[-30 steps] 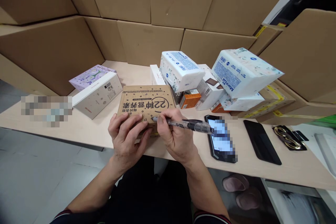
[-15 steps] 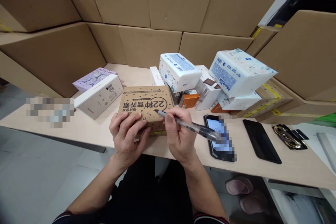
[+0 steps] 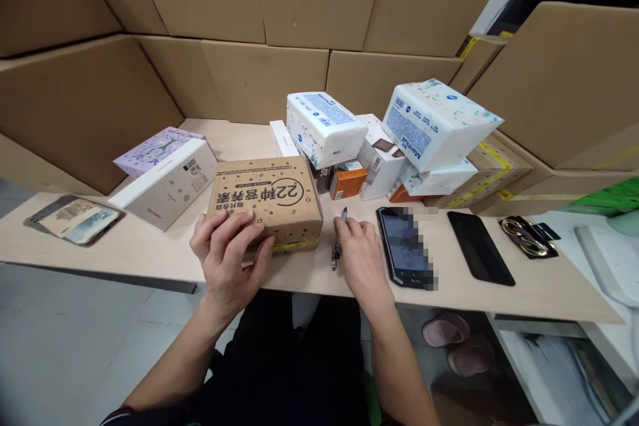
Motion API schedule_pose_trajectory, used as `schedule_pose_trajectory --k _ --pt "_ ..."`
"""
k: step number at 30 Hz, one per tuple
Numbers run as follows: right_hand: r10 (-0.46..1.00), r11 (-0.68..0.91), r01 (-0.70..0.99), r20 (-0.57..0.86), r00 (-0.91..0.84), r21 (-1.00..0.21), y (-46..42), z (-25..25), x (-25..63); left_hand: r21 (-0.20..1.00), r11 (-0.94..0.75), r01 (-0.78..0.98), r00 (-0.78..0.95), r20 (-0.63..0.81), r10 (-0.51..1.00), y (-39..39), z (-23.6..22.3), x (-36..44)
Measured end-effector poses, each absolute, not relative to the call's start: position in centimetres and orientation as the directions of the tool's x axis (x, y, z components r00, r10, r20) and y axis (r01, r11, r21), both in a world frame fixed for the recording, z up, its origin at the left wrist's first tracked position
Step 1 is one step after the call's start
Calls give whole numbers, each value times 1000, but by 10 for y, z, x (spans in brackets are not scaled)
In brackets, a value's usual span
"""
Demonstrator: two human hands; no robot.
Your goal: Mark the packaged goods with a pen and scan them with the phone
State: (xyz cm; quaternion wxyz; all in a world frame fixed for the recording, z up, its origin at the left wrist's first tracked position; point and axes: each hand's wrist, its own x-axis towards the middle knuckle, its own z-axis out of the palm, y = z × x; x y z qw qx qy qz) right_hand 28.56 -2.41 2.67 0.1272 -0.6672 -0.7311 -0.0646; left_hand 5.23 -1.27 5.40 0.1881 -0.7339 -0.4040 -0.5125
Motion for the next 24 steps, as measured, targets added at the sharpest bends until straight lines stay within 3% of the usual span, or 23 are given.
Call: schedule_pose_trajectory --k 6,10,13,17,20,24 --pt "978 78 994 198 -60 -83 -7 23 275 127 -611 781 167 901 400 -12 53 50" --pt "919 38 990 394 19 -137 -24 26 287 117 -617 778 175 903 392 -11 52 50" --pt "829 -198 963 493 265 -184 -53 26 307 113 -621 776 178 905 386 -10 51 50" --pt "782 -492 840 308 542 -228 -83 16 334 115 -626 772 174 908 381 -9 50 50" --pt "808 -482 836 234 540 -264 -85 4 343 114 -626 771 172 910 377 -8 49 50" --pt "763 -452 829 338 550 -328 -70 -9 343 112 -620 776 168 912 375 -10 50 52"
